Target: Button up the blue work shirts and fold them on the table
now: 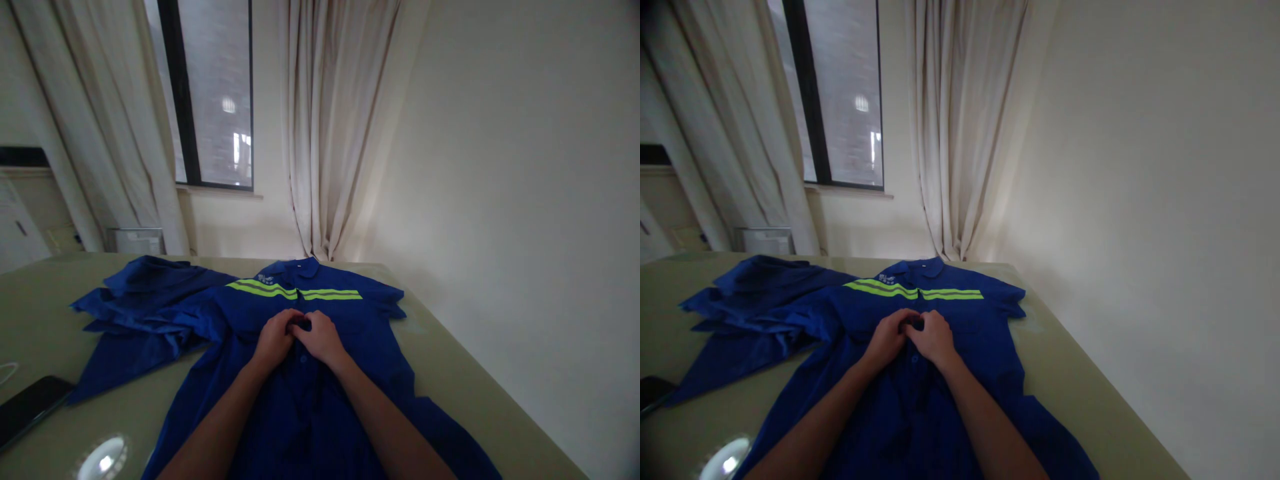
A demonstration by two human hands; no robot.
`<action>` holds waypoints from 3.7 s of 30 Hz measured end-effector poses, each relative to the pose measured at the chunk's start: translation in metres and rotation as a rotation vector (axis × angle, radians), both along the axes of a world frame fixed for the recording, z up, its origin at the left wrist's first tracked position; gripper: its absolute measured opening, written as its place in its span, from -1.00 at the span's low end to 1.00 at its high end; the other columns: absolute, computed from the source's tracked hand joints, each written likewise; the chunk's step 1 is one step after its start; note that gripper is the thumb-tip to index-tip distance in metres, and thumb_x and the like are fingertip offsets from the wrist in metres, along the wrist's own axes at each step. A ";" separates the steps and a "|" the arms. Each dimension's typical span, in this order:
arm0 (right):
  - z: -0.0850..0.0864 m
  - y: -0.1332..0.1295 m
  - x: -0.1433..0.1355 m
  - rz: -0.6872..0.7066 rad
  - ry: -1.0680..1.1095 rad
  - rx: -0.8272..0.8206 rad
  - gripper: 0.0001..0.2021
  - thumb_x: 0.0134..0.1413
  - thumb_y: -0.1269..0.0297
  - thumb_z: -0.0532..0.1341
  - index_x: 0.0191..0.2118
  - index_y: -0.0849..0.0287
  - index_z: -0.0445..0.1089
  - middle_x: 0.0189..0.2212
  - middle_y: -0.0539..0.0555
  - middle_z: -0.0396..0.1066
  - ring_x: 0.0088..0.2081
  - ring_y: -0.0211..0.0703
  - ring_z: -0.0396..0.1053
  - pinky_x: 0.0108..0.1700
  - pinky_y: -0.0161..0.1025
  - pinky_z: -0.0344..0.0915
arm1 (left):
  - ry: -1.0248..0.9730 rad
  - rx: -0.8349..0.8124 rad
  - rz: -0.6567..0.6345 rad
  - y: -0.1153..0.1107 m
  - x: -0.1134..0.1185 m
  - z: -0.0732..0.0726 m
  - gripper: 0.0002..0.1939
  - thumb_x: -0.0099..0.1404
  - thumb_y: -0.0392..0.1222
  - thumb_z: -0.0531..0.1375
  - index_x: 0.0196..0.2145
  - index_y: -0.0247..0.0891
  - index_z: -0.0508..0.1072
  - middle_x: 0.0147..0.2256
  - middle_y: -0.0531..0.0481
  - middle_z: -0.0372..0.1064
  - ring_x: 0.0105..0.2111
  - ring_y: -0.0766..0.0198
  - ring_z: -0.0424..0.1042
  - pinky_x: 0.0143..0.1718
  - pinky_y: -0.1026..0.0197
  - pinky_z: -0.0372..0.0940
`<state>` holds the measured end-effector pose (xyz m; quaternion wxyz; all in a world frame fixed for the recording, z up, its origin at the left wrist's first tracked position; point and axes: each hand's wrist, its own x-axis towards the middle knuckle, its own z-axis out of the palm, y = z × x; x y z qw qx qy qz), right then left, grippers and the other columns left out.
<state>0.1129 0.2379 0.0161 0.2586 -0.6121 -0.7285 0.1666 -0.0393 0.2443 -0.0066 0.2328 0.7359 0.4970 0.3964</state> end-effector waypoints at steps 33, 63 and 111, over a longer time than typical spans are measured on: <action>-0.021 0.013 0.014 -0.056 0.420 0.085 -0.87 -0.02 0.35 0.21 -0.45 0.16 0.52 -0.43 0.04 0.57 -0.34 -0.13 0.48 -0.23 -0.30 0.31 | 0.229 0.037 0.056 -0.005 -0.002 -0.002 -0.88 0.34 -0.31 0.15 -0.25 -0.17 0.49 -0.26 -0.01 0.48 -0.20 0.18 0.46 -0.18 0.19 0.28; -0.027 0.011 0.013 0.067 0.465 0.244 -0.77 0.18 0.35 0.20 -0.48 0.16 0.50 -0.42 0.04 0.49 -0.32 -0.17 0.45 -0.21 -0.29 0.30 | 0.203 0.087 0.072 -0.014 0.002 0.004 -0.86 0.38 -0.30 0.13 -0.24 -0.19 0.49 -0.29 -0.01 0.50 -0.26 0.20 0.47 -0.19 0.21 0.27; -0.013 -0.008 0.002 -0.069 -0.017 0.041 -0.73 0.19 0.47 0.09 -0.18 0.05 0.50 -0.13 0.10 0.45 -0.15 -0.07 0.48 -0.14 -0.19 0.30 | 0.667 0.114 0.175 -0.034 0.009 -0.013 -0.50 0.46 -0.27 -0.04 0.30 -0.34 0.28 0.32 -0.25 0.21 0.34 -0.01 0.17 0.33 -0.11 0.06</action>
